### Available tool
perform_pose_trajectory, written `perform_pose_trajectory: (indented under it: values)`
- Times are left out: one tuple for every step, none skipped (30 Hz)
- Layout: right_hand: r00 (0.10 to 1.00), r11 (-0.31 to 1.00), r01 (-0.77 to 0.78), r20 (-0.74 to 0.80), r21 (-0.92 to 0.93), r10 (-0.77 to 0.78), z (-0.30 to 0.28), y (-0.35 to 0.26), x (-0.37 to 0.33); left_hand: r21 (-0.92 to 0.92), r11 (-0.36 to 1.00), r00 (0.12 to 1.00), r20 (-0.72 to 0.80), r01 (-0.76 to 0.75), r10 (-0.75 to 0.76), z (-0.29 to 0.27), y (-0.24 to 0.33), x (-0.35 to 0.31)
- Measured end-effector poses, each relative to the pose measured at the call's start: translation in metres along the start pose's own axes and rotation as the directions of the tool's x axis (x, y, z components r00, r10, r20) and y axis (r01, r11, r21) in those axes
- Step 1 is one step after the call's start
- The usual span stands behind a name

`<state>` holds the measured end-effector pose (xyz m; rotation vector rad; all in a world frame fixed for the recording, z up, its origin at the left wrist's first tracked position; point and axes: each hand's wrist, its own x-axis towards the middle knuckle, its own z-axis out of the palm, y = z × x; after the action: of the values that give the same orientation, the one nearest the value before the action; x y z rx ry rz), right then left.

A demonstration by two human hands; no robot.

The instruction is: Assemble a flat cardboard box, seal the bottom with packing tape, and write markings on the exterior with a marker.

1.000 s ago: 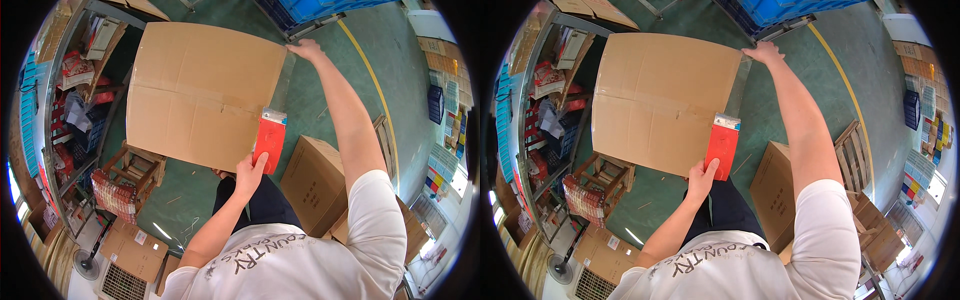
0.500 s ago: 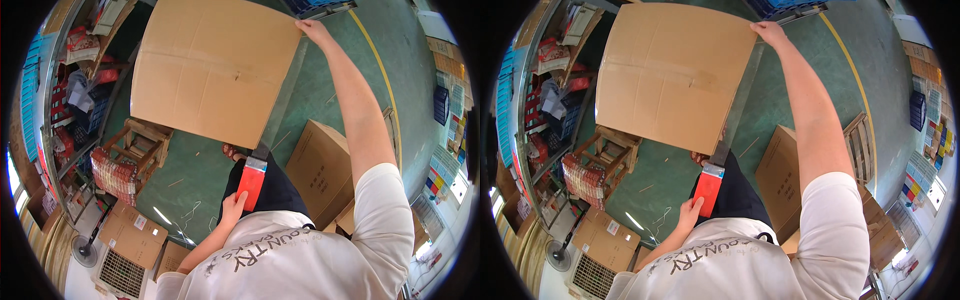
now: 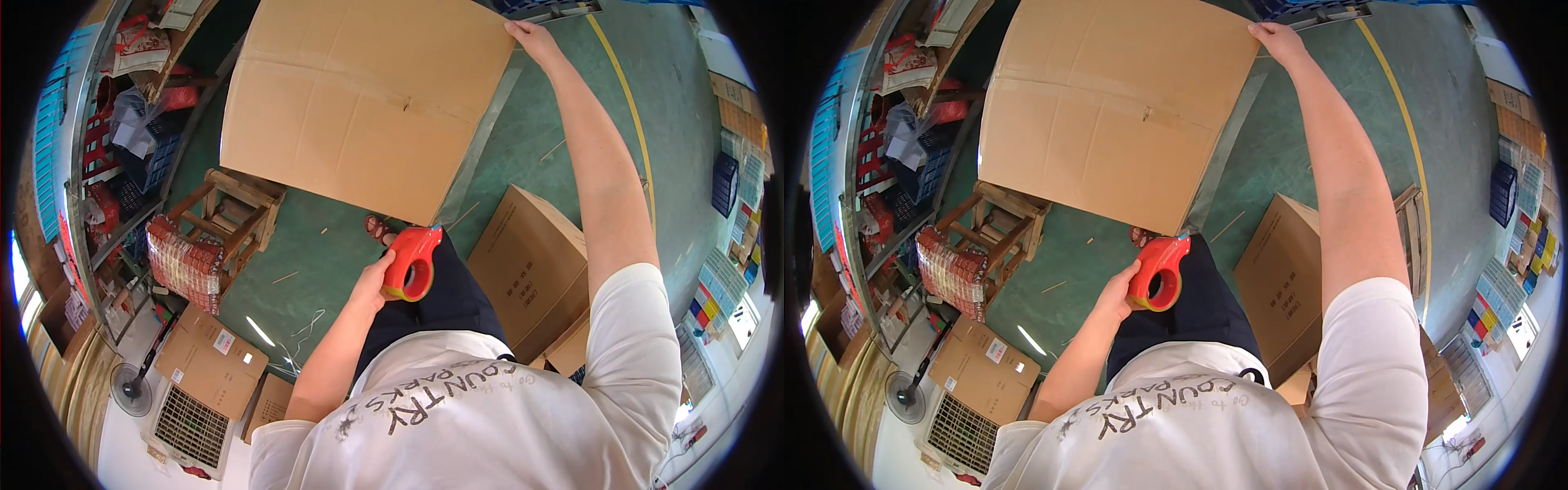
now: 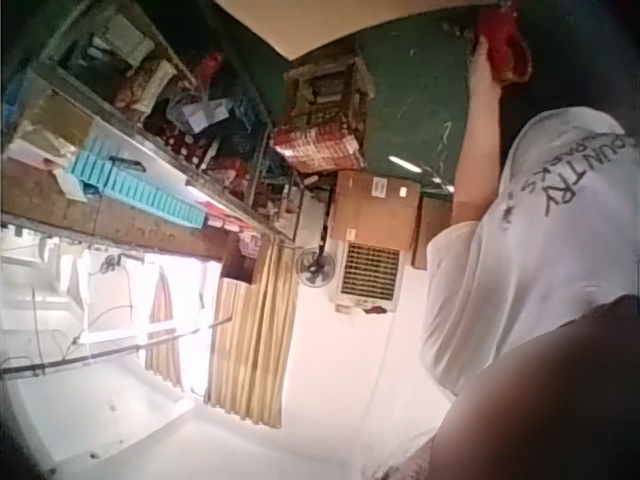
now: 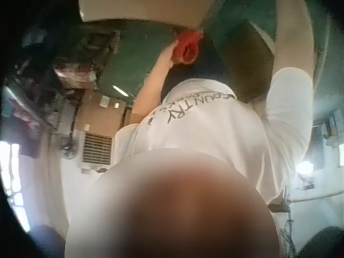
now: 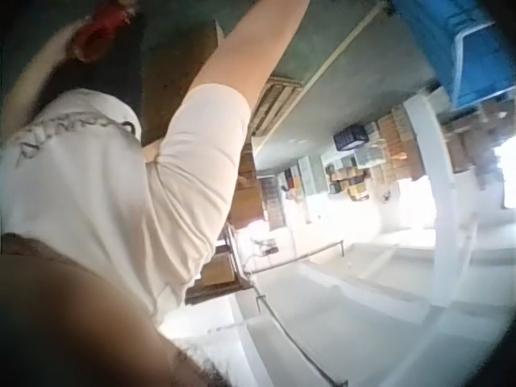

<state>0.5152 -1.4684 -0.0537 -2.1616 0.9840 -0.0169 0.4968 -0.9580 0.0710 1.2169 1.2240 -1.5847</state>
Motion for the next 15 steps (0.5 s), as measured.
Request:
perform_pose_trajectory:
  values:
    - [1.0, 1.0, -0.008, 0.021, -0.023, 0.008, -0.001, 0.001, 0.002, 0.161, 0.973, 0.986, 0.024, -0.167, 0.165, -0.008, -0.006, 0.009]
    - [1.0, 1.0, -0.007, 0.027, -0.023, 0.007, 0.001, -0.002, 0.004, 0.307, 0.895, 0.945, 0.067, -0.325, 0.32, -0.018, -0.011, 0.019]
    - [1.0, 0.998, -0.018, -0.015, -0.053, 0.017, 0.002, -0.005, 0.003, 0.369, 0.843, 0.919, 0.101, -0.391, 0.382, -0.024, -0.016, 0.025]
    - [0.998, 0.996, -0.029, -0.057, -0.081, 0.025, 0.005, -0.009, 0.0, 0.366, 0.848, 0.921, 0.093, -0.384, 0.378, -0.033, -0.023, 0.026]
    - [0.998, 0.996, -0.032, -0.06, -0.083, 0.027, 0.005, -0.008, -0.001, 0.588, 0.698, 0.894, 0.102, -0.408, 0.437, -0.037, -0.024, 0.026]
    - [0.992, 0.99, -0.085, -0.106, -0.11, 0.073, 0.007, -0.008, -0.003, 0.77, 0.499, 0.862, 0.128, -0.398, 0.49, -0.04, -0.024, 0.027]
    - [0.981, 0.981, -0.139, -0.153, -0.133, 0.118, 0.01, -0.008, -0.006, 0.719, 0.565, 0.872, 0.117, -0.404, 0.474, -0.042, -0.024, 0.028]
    - [0.981, 0.982, -0.142, -0.154, -0.127, 0.122, 0.016, -0.009, -0.013, 0.724, 0.562, 0.873, 0.115, -0.401, 0.475, -0.052, -0.023, 0.032]
    - [0.953, 0.976, -0.208, -0.237, -0.066, 0.187, 0.023, -0.01, -0.018, 0.796, 0.514, 0.899, 0.083, -0.319, 0.429, -0.061, -0.019, 0.037]
    - [0.914, 0.963, -0.269, -0.315, 0.002, 0.256, 0.029, -0.012, -0.024, 0.859, 0.456, 0.921, 0.046, -0.234, 0.386, -0.069, -0.016, 0.042]
    - [0.909, 0.962, -0.274, -0.325, 0.003, 0.26, 0.034, -0.008, -0.034, 0.985, 0.077, 0.896, 0.108, -0.156, 0.43, -0.065, -0.012, 0.04]
    - [0.847, 0.954, -0.277, -0.44, 0.117, 0.3, 0.041, -0.007, -0.046, 0.986, 0.064, 0.895, 0.115, -0.157, 0.431, -0.068, -0.012, 0.037]
    - [0.765, 0.937, -0.263, -0.543, 0.228, 0.347, 0.044, -0.005, -0.058, 0.984, -0.003, 0.864, 0.157, -0.177, 0.479, -0.072, -0.015, 0.032]
    - [0.794, 0.869, -0.199, -0.446, 0.452, 0.414, 0.051, -0.02, -0.076, 0.982, -0.06, 0.832, 0.184, -0.179, 0.524, -0.082, -0.018, 0.025]
    - [0.828, 0.743, -0.148, -0.33, 0.652, 0.454, 0.058, -0.039, -0.103, 0.955, 0.048, 0.82, 0.224, -0.292, 0.527, -0.089, -0.015, 0.008]
